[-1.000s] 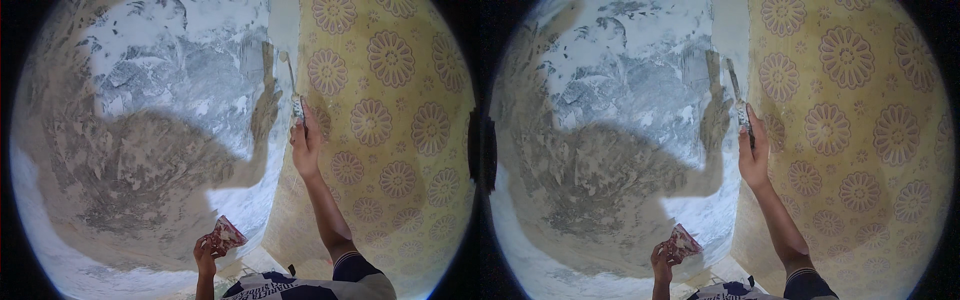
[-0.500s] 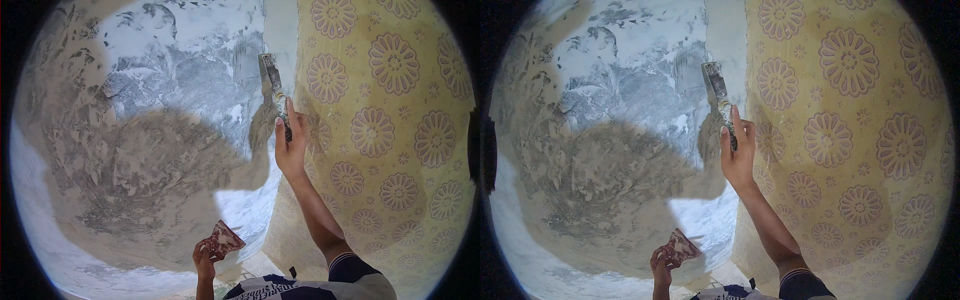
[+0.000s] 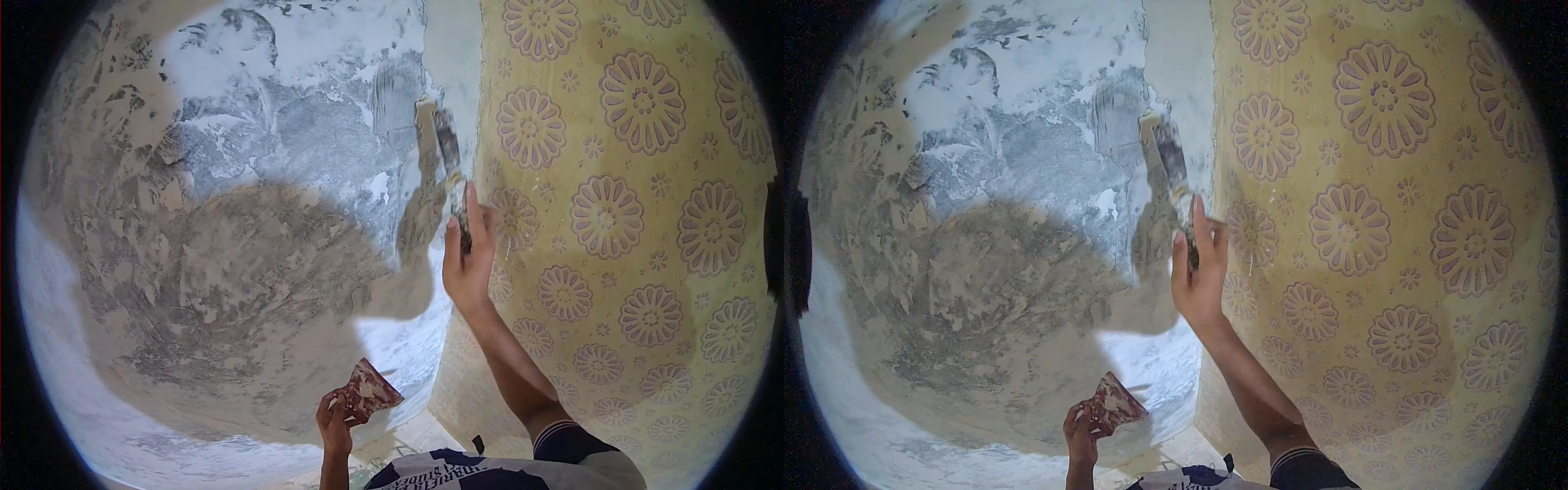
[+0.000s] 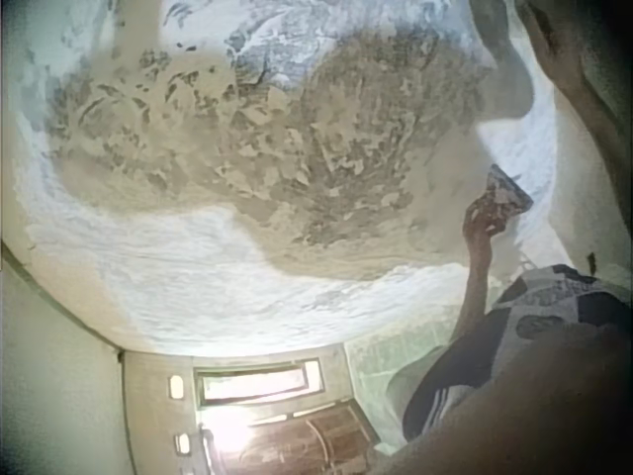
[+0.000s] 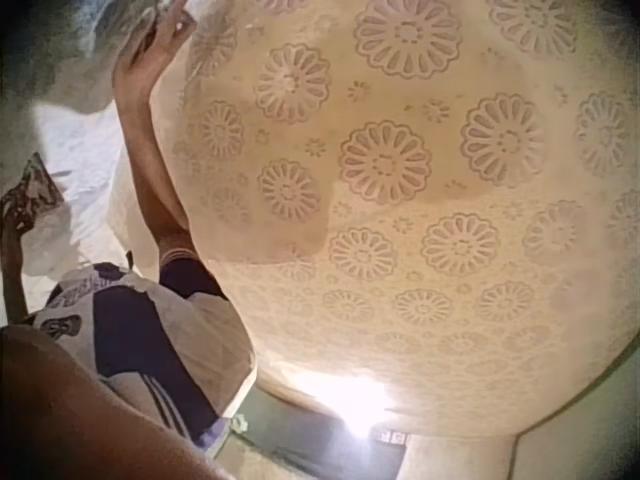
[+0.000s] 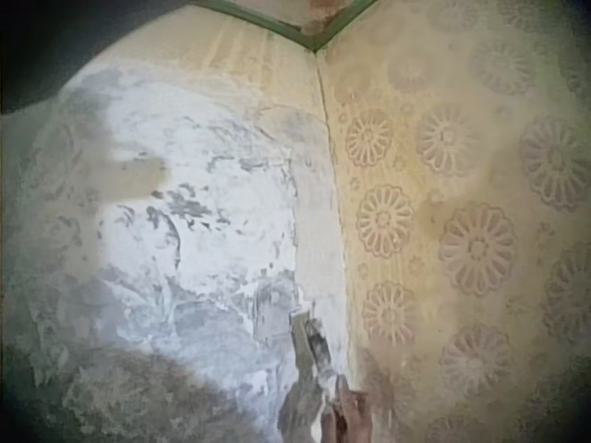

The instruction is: The person applies and smooths plaster onto a wall surface using a putty knife.

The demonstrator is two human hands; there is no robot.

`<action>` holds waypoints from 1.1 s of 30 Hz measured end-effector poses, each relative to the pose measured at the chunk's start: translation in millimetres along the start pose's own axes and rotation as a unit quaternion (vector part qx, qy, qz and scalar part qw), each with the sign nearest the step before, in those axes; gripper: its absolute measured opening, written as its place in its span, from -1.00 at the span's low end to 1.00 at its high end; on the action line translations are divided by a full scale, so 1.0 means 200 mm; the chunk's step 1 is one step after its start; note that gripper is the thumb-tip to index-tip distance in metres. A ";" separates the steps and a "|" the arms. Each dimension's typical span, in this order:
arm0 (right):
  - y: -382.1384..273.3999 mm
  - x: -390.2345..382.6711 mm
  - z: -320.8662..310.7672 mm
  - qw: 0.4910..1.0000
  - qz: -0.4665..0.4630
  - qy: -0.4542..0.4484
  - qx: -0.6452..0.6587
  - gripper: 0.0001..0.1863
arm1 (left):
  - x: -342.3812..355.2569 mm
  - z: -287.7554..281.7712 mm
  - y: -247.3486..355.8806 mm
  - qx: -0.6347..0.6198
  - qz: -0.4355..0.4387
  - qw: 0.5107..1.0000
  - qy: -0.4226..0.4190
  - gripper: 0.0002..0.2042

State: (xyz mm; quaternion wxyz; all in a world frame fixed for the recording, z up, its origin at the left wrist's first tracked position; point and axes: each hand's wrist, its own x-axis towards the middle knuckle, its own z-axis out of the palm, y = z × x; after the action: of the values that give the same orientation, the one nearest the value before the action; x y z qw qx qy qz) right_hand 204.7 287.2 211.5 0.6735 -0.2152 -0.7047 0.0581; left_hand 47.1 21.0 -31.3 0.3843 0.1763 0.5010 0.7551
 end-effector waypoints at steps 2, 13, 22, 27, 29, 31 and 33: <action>0.01 0.10 0.01 0.999 -0.026 0.020 0.002 -0.44 | 0.00 -0.01 -0.02 0.000 0.002 1.000 0.004 -0.78; 0.11 -0.21 0.04 1.000 0.009 0.004 -0.012 -0.44 | -0.02 -0.07 -0.04 -0.003 0.003 1.000 0.027 -0.79; 0.03 0.18 0.07 0.999 -0.039 0.033 -0.007 -0.42 | -0.02 -0.05 -0.05 -0.015 -0.001 1.000 0.022 -0.79; 0.06 0.02 0.11 1.000 -0.006 0.023 0.006 -0.41 | -0.04 -0.02 -0.02 -0.004 -0.005 1.000 0.014 -0.80; 0.11 -0.11 0.12 0.999 0.008 0.023 -0.022 -0.42 | -0.04 -0.04 -0.04 -0.001 0.000 1.000 0.023 -0.79; 0.10 -0.20 0.10 0.999 0.027 0.017 -0.010 -0.42 | -0.04 -0.06 -0.04 0.004 0.002 0.999 0.034 -0.79; 0.10 -0.20 0.09 0.999 0.037 0.028 0.003 -0.45 | -0.04 -0.06 -0.04 0.002 -0.009 0.999 0.037 -0.78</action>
State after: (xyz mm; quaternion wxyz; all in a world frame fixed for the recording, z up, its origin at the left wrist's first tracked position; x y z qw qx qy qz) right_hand 191.6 293.2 165.8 0.6908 -0.2411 -0.6770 0.0792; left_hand 46.8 8.3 -42.4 0.3716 0.1445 0.5183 0.7566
